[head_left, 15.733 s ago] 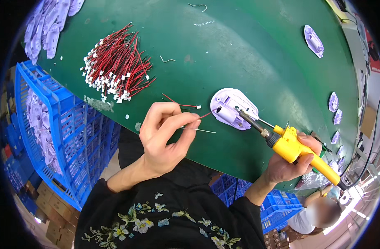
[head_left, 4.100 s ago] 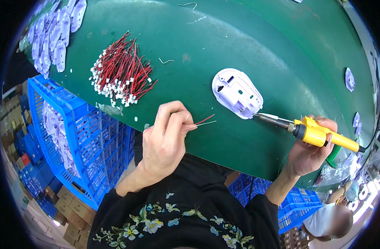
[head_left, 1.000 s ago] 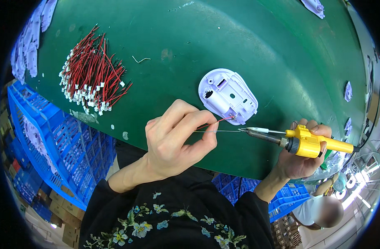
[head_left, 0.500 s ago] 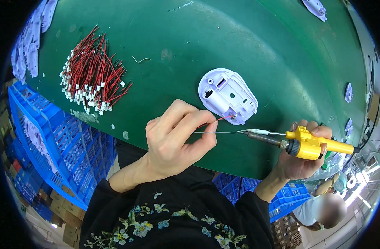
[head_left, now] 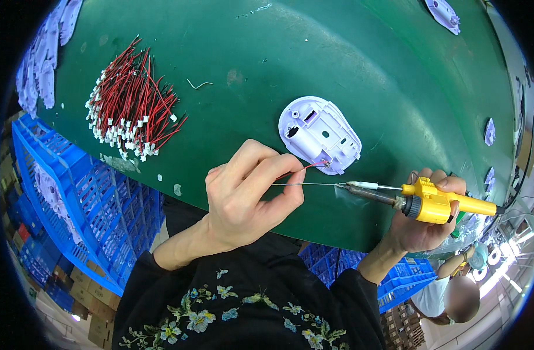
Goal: Soldering electrical wires onto an electronic component on an assembly line.
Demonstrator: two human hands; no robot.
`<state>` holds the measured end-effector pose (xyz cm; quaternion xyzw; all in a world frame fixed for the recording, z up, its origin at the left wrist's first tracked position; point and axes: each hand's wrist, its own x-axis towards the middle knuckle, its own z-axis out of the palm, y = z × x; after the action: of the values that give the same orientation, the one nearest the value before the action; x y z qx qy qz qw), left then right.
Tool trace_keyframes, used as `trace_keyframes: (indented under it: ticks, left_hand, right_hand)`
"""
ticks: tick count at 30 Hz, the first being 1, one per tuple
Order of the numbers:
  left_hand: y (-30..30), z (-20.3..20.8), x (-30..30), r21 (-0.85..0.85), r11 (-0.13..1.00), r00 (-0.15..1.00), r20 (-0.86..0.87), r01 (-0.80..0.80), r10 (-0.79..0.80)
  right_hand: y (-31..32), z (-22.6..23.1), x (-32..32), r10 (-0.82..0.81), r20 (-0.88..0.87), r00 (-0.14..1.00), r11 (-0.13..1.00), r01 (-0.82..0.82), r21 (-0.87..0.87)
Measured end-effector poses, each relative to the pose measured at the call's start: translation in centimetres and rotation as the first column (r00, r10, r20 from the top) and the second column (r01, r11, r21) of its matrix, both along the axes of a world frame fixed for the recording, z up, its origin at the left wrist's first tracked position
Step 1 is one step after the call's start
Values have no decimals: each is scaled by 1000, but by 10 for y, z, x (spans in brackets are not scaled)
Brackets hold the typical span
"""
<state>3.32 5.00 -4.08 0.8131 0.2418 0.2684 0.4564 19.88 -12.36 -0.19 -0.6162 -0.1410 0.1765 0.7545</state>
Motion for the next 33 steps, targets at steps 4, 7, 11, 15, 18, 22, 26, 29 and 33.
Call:
trace_keyframes:
  ticks: [4,7,11,15,18,22,26,29,33]
  left_hand:
    - [0,2,0,2,1000,1000,-10,4,-4]
    - [0,1,0,1,1000,1000,-4,-2,2]
    - [0,1,1,-1,1000,1000,-4,0,0]
    - [0,1,0,-2,1000,1000,-4,2,-2]
    - [0,1,1,-1,1000,1000,-2,5,-5]
    - [0,2,0,-4,1000,1000,-5,6,-6]
    - [0,1,0,-4,1000,1000,-2,13,-13]
    - [-1,1,-1,-22,1000,1000,-14,17,-17]
    - [0,2,-1,-34,999,1000,-19,20,-20]
  right_hand:
    - [-2,-1,1,17,-10,1000,1000,-17,4]
    - [-1,-1,0,25,-9,1000,1000,-24,5]
    - [0,-1,0,23,4,1000,1000,-23,-18]
    - [0,-1,0,28,1,1000,1000,-28,-8]
    - [2,-2,1,24,48,999,999,-22,-36]
    - [2,-5,1,13,98,995,997,-6,-77]
    - [5,-5,0,-1,144,990,993,18,-114]
    - [5,-6,1,13,146,989,993,5,-120]
    - [6,-7,3,16,147,989,993,1,-120]
